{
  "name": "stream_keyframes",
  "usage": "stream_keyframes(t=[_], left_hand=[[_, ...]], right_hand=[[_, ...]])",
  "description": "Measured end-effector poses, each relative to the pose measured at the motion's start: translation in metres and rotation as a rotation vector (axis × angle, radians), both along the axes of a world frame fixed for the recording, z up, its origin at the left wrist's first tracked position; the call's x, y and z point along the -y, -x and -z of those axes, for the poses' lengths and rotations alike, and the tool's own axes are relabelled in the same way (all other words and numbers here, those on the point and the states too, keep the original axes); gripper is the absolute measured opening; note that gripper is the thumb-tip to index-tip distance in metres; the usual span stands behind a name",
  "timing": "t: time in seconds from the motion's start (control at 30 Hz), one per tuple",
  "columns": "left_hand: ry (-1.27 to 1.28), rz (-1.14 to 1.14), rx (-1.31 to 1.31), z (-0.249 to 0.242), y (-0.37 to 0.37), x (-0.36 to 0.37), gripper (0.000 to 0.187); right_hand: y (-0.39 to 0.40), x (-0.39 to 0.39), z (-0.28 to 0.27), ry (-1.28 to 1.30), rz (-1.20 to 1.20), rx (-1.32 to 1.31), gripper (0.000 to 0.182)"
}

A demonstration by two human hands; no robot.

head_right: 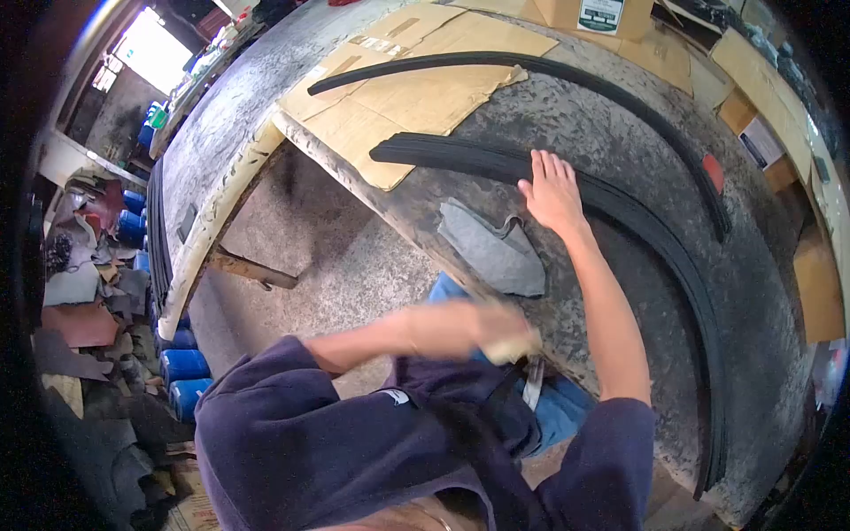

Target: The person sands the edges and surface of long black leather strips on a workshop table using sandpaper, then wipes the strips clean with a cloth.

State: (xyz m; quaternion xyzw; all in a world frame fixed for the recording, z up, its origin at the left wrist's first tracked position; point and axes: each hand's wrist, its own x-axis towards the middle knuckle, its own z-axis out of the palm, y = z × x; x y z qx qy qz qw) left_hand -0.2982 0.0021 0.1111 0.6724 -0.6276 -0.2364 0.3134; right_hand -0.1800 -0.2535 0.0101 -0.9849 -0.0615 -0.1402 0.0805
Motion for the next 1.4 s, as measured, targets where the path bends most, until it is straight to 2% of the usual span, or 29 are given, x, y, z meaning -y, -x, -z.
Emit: stream_keyframes(t=[0.07, 0.17, 0.23, 0.27, 0.3, 0.4, 0.53, 0.57, 0.6, 0.63, 0.67, 0.7, 0.77, 0.8, 0.83, 0.9, 0.97, 1.0, 1.03, 1.1, 1.13, 1.17, 1.2, 1.3, 1.4], left_hand=[[0.091, -0.425, 0.462, -0.002, -0.052, -0.022, 0.065], [0.119, -0.839, 0.749, 0.02, -0.133, -0.009, 0.063], [0.137, -0.843, 0.776, 0.065, -0.17, 0.019, 0.063], [0.022, -0.773, 0.768, 0.086, -0.177, 0.034, 0.061], [-0.051, -0.805, 0.76, 0.101, -0.17, 0.052, 0.06], [0.13, -0.931, 0.821, 0.117, -0.163, 0.069, 0.057], [0.086, -0.823, 0.815, 0.124, -0.18, 0.054, 0.051], [-0.014, -0.814, 0.88, 0.119, -0.187, 0.038, 0.056], [0.001, -0.901, 0.888, 0.124, -0.203, 0.017, 0.06], [-0.014, -1.038, 1.003, 0.129, -0.221, -0.008, 0.055], [-0.263, -1.093, 0.492, 0.1, -0.248, -0.037, 0.049], [-0.266, -1.079, 0.507, 0.099, -0.251, -0.03, 0.049], [-0.103, -1.101, 0.587, 0.111, -0.235, -0.013, 0.045], [-0.017, -0.954, 0.861, 0.123, -0.203, 0.016, 0.047], [0.171, -0.854, 0.79, 0.129, -0.176, 0.04, 0.049], [0.185, -0.831, 0.829, 0.123, -0.183, 0.027, 0.052], [-0.015, -1.087, 0.799, 0.1, -0.204, -0.002, 0.045], [0.087, -1.164, 0.674, 0.098, -0.225, -0.023, 0.036], [0.085, -1.158, 0.681, 0.093, -0.227, -0.02, 0.036], [0.035, -1.325, 0.616, 0.089, -0.223, -0.004, 0.036], [0.048, -1.186, 0.616, 0.097, -0.204, 0.022, 0.044], [0.167, -0.954, 0.839, 0.124, -0.188, 0.051, 0.047], [0.272, -0.919, 0.813, 0.133, -0.168, 0.072, 0.048], [0.256, -0.852, 0.692, 0.115, -0.165, 0.071, 0.046], [0.018, -0.861, 0.914, 0.102, -0.182, 0.036, 0.044]], right_hand=[[0.001, -0.004, 0.002, -0.055, -0.013, 0.155, 0.056], [-0.001, -0.005, 0.006, -0.007, 0.006, 0.162, 0.057], [0.002, -0.004, 0.006, 0.026, 0.005, 0.132, 0.062], [0.003, -0.005, 0.006, 0.041, 0.009, 0.14, 0.064], [0.001, -0.005, 0.004, 0.062, 0.01, 0.153, 0.066], [0.0, -0.007, 0.002, 0.073, 0.033, 0.089, 0.069], [0.002, -0.01, 0.001, 0.063, 0.057, 0.058, 0.07], [0.002, -0.01, 0.001, 0.056, 0.059, 0.069, 0.07], [0.001, -0.009, 0.005, 0.051, 0.059, 0.112, 0.071], [0.001, -0.01, 0.005, 0.047, 0.064, 0.113, 0.071], [0.002, -0.012, 0.004, 0.055, 0.079, 0.11, 0.071], [0.001, -0.014, 0.003, 0.057, 0.096, 0.11, 0.07], [0.002, -0.021, 0.0, 0.03, 0.105, 0.113, 0.069], [0.0, -0.019, 0.0, 0.018, 0.096, 0.12, 0.068], [0.002, -0.016, 0.001, 0.012, 0.089, 0.118, 0.068], [0.005, -0.012, 0.001, 0.023, 0.076, 0.123, 0.068], [0.003, -0.014, 0.004, 0.02, 0.078, 0.138, 0.067], [0.004, -0.015, 0.002, 0.021, 0.088, 0.138, 0.067], [0.003, -0.017, 0.002, 0.015, 0.093, 0.142, 0.067], [0.004, -0.02, 0.002, 0.014, 0.118, 0.14, 0.067], [0.003, -0.02, 0.001, 0.016, 0.12, 0.143, 0.067], [0.002, -0.017, 0.001, 0.022, 0.106, 0.152, 0.067], [0.005, -0.016, 0.003, 0.023, 0.091, 0.152, 0.067], [0.005, -0.017, 0.001, 0.027, 0.1, 0.147, 0.066], [0.005, -0.018, 0.005, -0.005, 0.106, 0.16, 0.066]])
